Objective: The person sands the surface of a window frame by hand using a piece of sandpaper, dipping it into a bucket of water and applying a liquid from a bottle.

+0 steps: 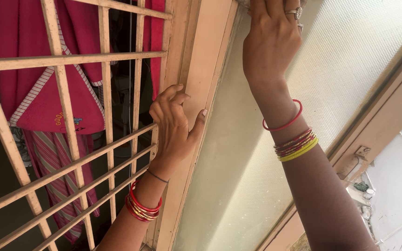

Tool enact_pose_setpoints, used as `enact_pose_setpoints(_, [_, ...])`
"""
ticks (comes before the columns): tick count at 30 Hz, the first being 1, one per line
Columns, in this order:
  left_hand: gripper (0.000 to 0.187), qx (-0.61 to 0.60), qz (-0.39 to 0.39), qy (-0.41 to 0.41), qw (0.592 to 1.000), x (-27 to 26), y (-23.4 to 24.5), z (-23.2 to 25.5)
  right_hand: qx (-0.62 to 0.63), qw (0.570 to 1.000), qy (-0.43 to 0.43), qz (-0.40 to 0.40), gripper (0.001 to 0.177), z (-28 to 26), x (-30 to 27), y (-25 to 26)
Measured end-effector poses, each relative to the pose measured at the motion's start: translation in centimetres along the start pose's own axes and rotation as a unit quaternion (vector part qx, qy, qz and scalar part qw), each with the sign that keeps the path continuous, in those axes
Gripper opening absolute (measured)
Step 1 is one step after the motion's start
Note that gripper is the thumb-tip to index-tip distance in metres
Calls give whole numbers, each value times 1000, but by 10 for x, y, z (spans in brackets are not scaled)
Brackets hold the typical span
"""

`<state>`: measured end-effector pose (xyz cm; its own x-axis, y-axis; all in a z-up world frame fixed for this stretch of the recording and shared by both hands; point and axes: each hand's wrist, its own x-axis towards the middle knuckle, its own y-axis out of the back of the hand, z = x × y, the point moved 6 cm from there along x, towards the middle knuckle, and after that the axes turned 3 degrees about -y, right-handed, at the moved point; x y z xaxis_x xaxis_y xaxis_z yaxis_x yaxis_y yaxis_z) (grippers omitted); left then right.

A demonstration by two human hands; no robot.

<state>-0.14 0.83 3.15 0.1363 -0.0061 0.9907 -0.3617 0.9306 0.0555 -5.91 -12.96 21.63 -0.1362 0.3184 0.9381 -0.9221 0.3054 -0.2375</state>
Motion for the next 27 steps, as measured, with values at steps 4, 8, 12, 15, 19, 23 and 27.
enact_pose_setpoints(4, [53,7,-5,3,1000,-5,0,-2,-1,1000,-8,-4,41,-1,-9,-1])
enact_pose_setpoints(8, [63,5,-25,7,1000,-8,-3,-4,0,1000,-16,-20,44,-1,-17,-4])
enact_pose_setpoints(12, [68,13,-36,10,999,-12,-3,-3,1,1000,-10,-24,44,-4,-24,1])
enact_pose_setpoints(15, [69,14,-36,12,999,-13,-2,-2,6,1000,-2,-26,46,-7,-30,5])
enact_pose_setpoints(19, [69,8,-38,14,999,-14,3,1,0,999,6,-35,44,-10,-39,9])
enact_pose_setpoints(23, [69,6,-45,28,999,-15,7,2,1,999,16,-30,32,-14,-46,13])
enact_pose_setpoints(27, [68,0,-49,34,998,-17,12,1,-6,999,25,-32,30,-18,-53,16])
